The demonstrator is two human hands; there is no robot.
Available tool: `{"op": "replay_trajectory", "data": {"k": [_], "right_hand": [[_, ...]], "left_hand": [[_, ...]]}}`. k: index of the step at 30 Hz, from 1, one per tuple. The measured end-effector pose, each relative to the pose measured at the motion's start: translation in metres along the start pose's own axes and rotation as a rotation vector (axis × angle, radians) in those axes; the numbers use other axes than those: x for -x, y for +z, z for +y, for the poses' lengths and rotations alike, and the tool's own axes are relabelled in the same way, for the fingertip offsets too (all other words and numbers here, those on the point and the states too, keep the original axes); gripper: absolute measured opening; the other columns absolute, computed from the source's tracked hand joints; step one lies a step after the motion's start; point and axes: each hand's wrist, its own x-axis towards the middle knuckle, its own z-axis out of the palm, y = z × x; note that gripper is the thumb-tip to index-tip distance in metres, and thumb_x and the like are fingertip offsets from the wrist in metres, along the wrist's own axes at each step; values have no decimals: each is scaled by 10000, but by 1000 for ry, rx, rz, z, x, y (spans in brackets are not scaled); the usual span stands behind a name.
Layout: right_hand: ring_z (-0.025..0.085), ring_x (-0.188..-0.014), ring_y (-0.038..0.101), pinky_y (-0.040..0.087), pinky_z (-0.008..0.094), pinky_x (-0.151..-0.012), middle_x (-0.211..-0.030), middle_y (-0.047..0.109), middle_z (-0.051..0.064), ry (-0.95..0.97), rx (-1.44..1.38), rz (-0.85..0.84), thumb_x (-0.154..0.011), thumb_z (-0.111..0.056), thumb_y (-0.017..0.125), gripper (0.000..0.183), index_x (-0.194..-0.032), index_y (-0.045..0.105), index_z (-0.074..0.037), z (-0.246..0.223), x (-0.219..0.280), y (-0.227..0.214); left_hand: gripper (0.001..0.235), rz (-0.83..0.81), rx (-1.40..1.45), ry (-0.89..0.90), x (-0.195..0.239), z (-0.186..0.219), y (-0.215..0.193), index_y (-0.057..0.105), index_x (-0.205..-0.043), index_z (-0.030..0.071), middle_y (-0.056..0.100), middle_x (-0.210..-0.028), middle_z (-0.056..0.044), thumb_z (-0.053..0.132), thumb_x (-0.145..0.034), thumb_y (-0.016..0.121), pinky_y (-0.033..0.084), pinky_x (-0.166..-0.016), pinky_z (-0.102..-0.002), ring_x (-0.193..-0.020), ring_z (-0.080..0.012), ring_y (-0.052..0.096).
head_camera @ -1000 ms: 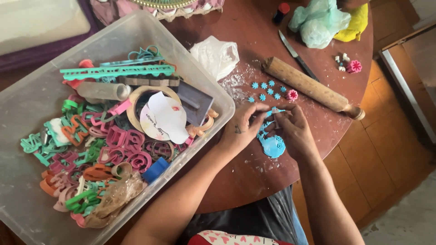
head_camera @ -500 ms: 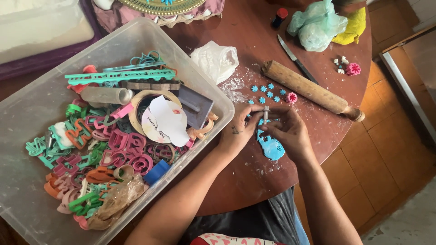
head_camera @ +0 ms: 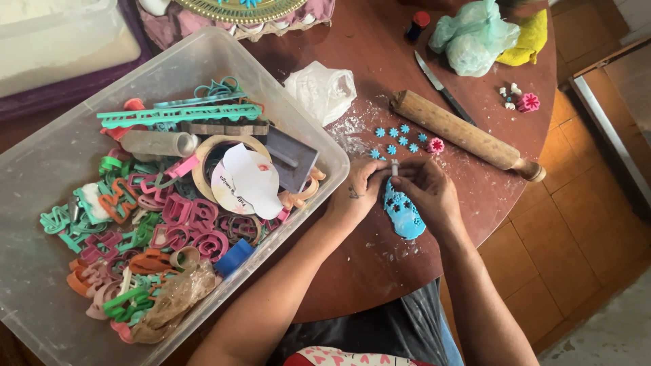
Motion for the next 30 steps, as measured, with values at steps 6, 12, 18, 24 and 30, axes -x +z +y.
{"op": "replay_trajectory", "data": {"k": [6, 12, 18, 24, 30], "right_hand": [[231, -884, 710, 599, 366, -746, -1067, 699, 211, 43, -161, 49, -821, -114, 855, 460, -1199, 643, 41, -3, 6, -2], [295, -899, 707, 571, 368, -760, -1088, 652, 222, 80, -293, 193, -895, -135, 757, 438, -1269, 584, 14, 0, 34, -33], [162, -759, 702, 571, 287, -743, -830, 724, 144, 63, 113, 200, -843, -10, 807, 270, -1106, 743, -7, -1, 63, -38], [181, -733, 697, 570, 321, -726, -829, 767, 14, -147, 682, 81, -831, -120, 825, 223, -1028, 816, -222, 2, 59, -29], [258, -758, 703, 599, 401, -740, -933, 781, 79, -136, 646, -71, -839, -39, 783, 224, -1037, 815, -140, 0, 49, -24]], "left_hand": [[186, -36, 71, -11, -8, 28, -18, 766, -1105, 132, 749, -874, -87, 41, -963, 687, 578, -875, -355, -905, -298, 747], [255, 16, -7, -67, -8, 30, -24, 673, -1275, 109, 758, -1010, -93, 86, -1041, 573, 619, -574, -321, -871, -256, 743], [255, 27, -104, -23, -2, 24, -13, 673, -1271, 103, 769, -1000, -80, 99, -1034, 579, 612, -527, -271, -856, -240, 730], [223, 42, -130, 28, -4, 30, -18, 697, -1218, 110, 776, -965, -46, 94, -1021, 595, 614, -586, -271, -841, -205, 733], [217, 74, -104, 43, -4, 28, -16, 698, -1213, 120, 777, -942, -35, 106, -1023, 594, 606, -630, -265, -830, -189, 733]]}}
